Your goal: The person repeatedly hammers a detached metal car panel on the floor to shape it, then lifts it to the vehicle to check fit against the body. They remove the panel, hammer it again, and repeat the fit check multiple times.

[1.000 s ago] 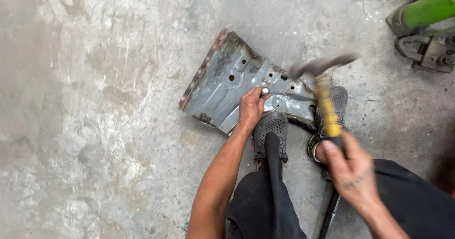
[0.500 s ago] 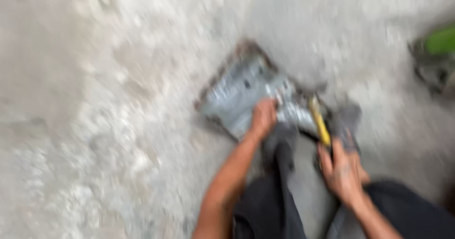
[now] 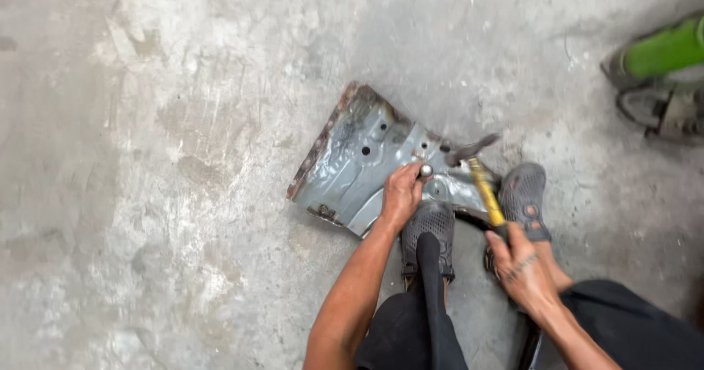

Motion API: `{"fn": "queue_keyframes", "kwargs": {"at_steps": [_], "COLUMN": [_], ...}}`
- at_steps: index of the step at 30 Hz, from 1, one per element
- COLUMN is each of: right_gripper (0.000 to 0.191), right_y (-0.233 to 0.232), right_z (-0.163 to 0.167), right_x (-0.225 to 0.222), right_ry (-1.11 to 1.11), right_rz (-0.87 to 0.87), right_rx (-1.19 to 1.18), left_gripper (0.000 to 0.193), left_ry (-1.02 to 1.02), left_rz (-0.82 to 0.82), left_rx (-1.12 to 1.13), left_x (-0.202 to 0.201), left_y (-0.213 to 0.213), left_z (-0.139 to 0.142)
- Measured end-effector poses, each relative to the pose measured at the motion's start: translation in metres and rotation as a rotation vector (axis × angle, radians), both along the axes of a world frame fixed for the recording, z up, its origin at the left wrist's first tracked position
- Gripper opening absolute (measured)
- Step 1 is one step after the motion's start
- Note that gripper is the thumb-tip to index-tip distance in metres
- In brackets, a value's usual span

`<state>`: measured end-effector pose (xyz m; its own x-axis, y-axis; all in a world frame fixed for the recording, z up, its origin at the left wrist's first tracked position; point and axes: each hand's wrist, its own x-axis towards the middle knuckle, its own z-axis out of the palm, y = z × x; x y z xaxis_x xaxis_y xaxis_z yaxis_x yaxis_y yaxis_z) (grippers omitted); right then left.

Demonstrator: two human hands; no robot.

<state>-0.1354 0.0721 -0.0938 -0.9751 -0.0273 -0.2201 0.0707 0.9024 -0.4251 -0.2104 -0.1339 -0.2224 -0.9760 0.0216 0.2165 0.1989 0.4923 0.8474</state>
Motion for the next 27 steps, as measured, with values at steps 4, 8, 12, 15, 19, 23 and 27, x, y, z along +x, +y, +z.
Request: {"fn": "queue_keyframes", "kwargs": {"at_steps": [4,8,12,15,19,23,27], "right_gripper": [0.023,0.026,0.029,0.032,0.028,0.035,0.039], "right_y": [0.039,0.025,0.015,0.029,0.046,0.048,0.038], "right_z": [0.029,0.008,-0.033,-0.041,-0.030,-0.034,-0.063], "right_x": [0.039,0.047,0.035,0.053,0.116,0.179,0.210], "right_ry": [0.019,0.499,-0.216,-0.347,-0.099,-0.731,-0.818], "right_rz": [-0.335,-0.370,-0.088,-0.508,-0.314,-0.789,-0.698], "right_rx": [-0.295,-0.662,-0.047,-0.373,-0.443,-0.619,-0.561], "left_gripper": [0.013,0.028,0.016,0.022,0.022,0.017,0.041], "left_ry": [-0.195,0.072,-0.066,-0.097,-0.118,-0.284,-0.370], "left_rz": [-0.028,-0.061,-0.094,-0.064,0.132,0.192,0.081], "left_rx": [0.031,0.116,0.003,0.060,0.190,0.061,-0.223], "left_x": [0.006,0.008,-0.002,0.007,0.070,0.155,0.199], "left_y": [0.004,0.010,0.024,0.027,0.010,-0.032,-0.064], "left_z": [-0.001,-0.006,0.002,0.012,0.025,0.038,0.056]}}
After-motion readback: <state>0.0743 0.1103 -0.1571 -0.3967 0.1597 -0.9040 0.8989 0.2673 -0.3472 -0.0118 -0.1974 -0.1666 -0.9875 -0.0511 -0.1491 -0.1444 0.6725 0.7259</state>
